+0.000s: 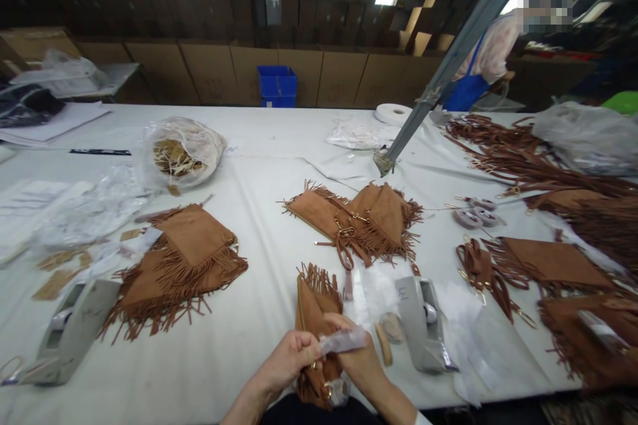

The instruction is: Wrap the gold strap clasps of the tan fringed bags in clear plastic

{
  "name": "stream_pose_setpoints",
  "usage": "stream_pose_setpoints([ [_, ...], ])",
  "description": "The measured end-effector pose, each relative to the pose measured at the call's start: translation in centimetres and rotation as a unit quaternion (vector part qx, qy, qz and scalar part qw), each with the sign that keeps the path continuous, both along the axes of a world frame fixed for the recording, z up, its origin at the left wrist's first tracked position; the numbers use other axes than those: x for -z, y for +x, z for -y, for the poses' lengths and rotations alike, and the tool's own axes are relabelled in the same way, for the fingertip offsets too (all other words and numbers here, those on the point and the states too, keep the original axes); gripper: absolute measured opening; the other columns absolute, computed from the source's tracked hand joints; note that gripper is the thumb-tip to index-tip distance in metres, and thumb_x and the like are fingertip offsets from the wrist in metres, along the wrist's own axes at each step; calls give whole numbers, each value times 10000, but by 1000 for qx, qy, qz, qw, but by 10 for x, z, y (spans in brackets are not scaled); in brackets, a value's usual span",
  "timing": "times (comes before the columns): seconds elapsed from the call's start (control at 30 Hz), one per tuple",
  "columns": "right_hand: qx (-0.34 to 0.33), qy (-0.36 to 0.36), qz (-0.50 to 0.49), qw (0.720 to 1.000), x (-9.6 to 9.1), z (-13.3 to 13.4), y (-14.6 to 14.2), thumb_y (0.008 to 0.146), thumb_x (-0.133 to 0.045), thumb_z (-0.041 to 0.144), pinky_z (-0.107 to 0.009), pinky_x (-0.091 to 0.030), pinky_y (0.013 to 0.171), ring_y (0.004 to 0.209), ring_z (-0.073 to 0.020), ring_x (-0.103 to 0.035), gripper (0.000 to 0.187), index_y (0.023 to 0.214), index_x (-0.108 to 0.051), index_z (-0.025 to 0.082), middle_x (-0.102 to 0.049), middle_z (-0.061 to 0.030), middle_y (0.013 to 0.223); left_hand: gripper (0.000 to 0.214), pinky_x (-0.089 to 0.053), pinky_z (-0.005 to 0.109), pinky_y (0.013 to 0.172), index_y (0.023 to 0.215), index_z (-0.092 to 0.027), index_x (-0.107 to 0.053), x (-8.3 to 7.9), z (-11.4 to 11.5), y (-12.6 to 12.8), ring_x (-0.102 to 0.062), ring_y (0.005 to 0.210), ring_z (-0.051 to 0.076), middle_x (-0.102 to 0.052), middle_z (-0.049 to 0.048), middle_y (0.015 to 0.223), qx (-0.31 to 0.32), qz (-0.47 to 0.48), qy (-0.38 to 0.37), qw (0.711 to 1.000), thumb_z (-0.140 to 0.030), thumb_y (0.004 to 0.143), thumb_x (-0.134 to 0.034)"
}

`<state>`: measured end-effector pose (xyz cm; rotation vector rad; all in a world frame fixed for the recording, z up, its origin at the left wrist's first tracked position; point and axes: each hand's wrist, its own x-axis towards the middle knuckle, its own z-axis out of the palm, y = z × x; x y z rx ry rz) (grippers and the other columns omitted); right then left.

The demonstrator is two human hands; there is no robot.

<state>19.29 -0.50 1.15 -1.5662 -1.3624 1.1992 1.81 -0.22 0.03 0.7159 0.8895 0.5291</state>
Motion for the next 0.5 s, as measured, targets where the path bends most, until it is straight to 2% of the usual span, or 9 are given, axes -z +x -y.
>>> stream_pose_setpoints([
  [0.07,72,-75,-48,993,0,-3,1,688,-694,432,-299,-492,566,601,-201,-610,363,928,-694,159,-681,-44,689,473,-254,199,482,603,-119,-600,0,1,3,-412,454,66,-550,-26,517,-9,-20,26,999,-573,624,-732],
  [0.13,98,-139,-113,979,0,-3,7,728,-628,559,-293,-447,515,547,-188,-569,435,817,-692,138,-638,-46,616,457,-265,203,501,607,-122,-598,-1,2,5,-409,479,72,-543,-31,527,-18,-47,57,997,-563,657,-706],
  [0.23,58,-203,-240,948,4,8,17,767,-488,702,-303,-424,530,571,-189,-562,615,799,-701,126,-629,-75,630,432,-305,210,533,620,-134,-585,-2,3,5,-447,534,96,-553,-25,562,-15,-81,94,992,-552,711,-648],
  [0.33,-16,-229,-336,914,4,24,24,669,-591,734,-307,-440,611,687,-198,-581,672,975,-699,145,-654,-83,760,406,-313,214,537,625,-142,-576,-3,2,3,-439,540,101,-530,-35,553,-4,-94,108,990,-532,722,-631],
  [0.4,-40,-221,-370,902,3,32,26,608,-650,733,-327,-454,715,834,-223,-590,719,1064,-672,177,-661,-94,895,401,-313,215,537,628,-146,-570,-2,2,3,-435,539,102,-521,-41,547,-6,-94,111,989,-532,717,-631],
  [0.5,-49,-210,-402,890,2,37,22,535,-680,755,-356,-442,805,993,-263,-560,770,1054,-671,186,-642,-122,1036,424,-320,217,549,617,-148,-568,-2,0,4,-442,545,102,-529,-38,554,-15,-93,112,989,-556,716,-620],
])
